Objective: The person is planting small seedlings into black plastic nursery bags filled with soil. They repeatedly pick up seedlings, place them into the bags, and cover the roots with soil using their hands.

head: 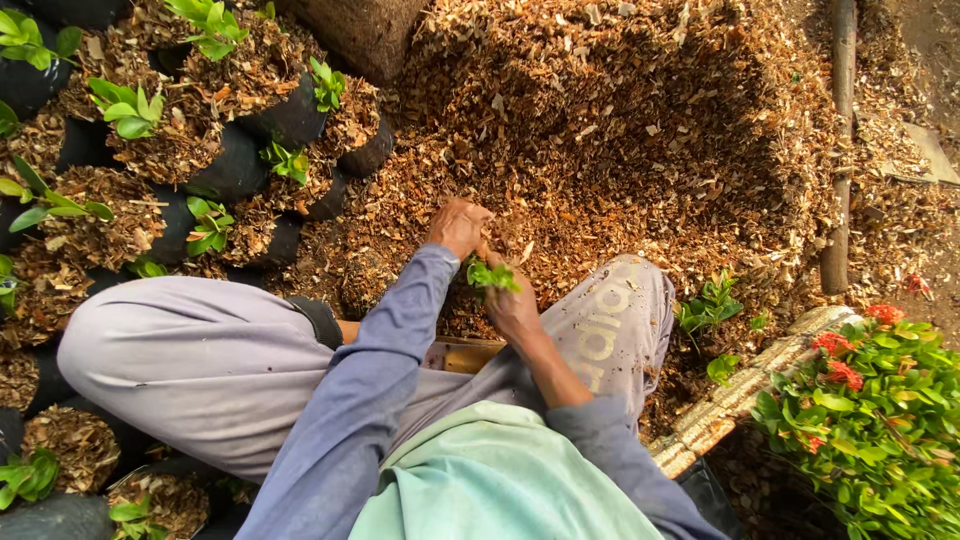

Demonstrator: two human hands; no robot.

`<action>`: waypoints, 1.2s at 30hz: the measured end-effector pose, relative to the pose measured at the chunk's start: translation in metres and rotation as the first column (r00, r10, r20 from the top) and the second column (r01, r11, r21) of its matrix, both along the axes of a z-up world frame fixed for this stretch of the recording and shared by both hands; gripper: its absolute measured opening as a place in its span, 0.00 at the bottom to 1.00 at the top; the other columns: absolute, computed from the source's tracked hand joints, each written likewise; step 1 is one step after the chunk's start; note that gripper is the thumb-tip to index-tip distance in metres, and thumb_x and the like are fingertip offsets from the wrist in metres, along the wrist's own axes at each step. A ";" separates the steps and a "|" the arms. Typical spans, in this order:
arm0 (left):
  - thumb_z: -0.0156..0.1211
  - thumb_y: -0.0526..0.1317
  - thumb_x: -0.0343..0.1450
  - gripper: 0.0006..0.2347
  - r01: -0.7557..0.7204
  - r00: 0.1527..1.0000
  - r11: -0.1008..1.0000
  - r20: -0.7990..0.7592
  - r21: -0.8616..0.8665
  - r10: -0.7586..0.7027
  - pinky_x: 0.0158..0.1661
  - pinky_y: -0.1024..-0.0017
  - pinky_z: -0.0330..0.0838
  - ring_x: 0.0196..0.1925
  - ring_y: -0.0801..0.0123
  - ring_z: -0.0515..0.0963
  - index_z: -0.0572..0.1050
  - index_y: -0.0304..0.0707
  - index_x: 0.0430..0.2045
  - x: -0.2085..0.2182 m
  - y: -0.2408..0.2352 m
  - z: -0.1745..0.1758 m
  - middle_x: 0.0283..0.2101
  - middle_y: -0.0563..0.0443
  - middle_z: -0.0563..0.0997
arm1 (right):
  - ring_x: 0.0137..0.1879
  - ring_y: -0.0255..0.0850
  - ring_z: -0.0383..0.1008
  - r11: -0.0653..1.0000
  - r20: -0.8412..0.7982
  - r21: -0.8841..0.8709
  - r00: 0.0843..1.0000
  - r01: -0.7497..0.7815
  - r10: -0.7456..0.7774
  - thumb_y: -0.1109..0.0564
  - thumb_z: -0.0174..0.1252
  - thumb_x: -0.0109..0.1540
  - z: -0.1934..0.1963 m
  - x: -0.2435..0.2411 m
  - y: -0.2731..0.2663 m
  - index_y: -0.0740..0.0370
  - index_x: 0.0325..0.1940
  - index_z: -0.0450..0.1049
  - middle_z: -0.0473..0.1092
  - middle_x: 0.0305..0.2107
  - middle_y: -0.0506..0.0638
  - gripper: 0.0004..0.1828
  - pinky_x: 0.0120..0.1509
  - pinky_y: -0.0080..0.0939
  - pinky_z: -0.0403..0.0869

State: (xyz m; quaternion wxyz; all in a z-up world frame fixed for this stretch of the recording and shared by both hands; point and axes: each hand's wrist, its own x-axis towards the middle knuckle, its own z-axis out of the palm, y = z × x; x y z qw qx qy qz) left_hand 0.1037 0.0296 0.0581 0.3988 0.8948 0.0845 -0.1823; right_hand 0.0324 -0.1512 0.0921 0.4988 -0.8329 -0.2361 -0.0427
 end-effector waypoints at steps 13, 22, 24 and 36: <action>0.61 0.44 0.75 0.13 -0.081 0.986 0.997 0.143 -0.020 0.083 0.40 0.58 0.81 0.39 0.57 0.82 0.81 0.37 0.48 -0.016 0.020 -0.010 0.43 0.39 0.85 | 0.31 0.48 0.77 0.986 -0.345 -0.166 0.935 0.024 -0.081 0.65 0.52 0.65 0.008 -0.015 0.013 0.63 0.54 0.73 0.77 0.31 0.60 0.13 0.37 0.52 0.76; 0.60 0.45 0.76 0.11 -0.032 0.995 0.999 -0.090 0.025 0.034 0.41 0.62 0.81 0.33 0.62 0.82 0.84 0.39 0.42 -0.025 0.032 -0.010 0.35 0.44 0.86 | 0.35 0.53 0.82 0.991 -0.328 -0.105 0.938 0.082 -0.112 0.71 0.49 0.59 0.053 -0.019 0.031 0.62 0.60 0.74 0.79 0.37 0.61 0.25 0.41 0.49 0.79; 0.58 0.38 0.73 0.10 -0.040 0.998 0.999 -0.054 0.022 0.042 0.37 0.62 0.80 0.30 0.61 0.79 0.81 0.47 0.47 -0.023 0.037 -0.014 0.32 0.46 0.84 | 0.36 0.56 0.80 0.985 -0.169 -0.136 0.977 0.110 -0.133 0.68 0.54 0.62 0.056 -0.024 0.026 0.65 0.62 0.70 0.76 0.39 0.64 0.22 0.40 0.52 0.78; 0.51 0.38 0.81 0.14 -0.118 0.961 0.983 0.234 -0.139 0.148 0.27 0.65 0.79 0.28 0.61 0.80 0.81 0.34 0.27 -0.055 0.029 0.007 0.29 0.44 0.82 | 0.36 0.56 0.82 0.972 -0.331 -0.207 0.926 0.114 -0.180 0.65 0.56 0.60 0.012 -0.032 0.044 0.56 0.62 0.76 0.77 0.36 0.65 0.25 0.43 0.53 0.78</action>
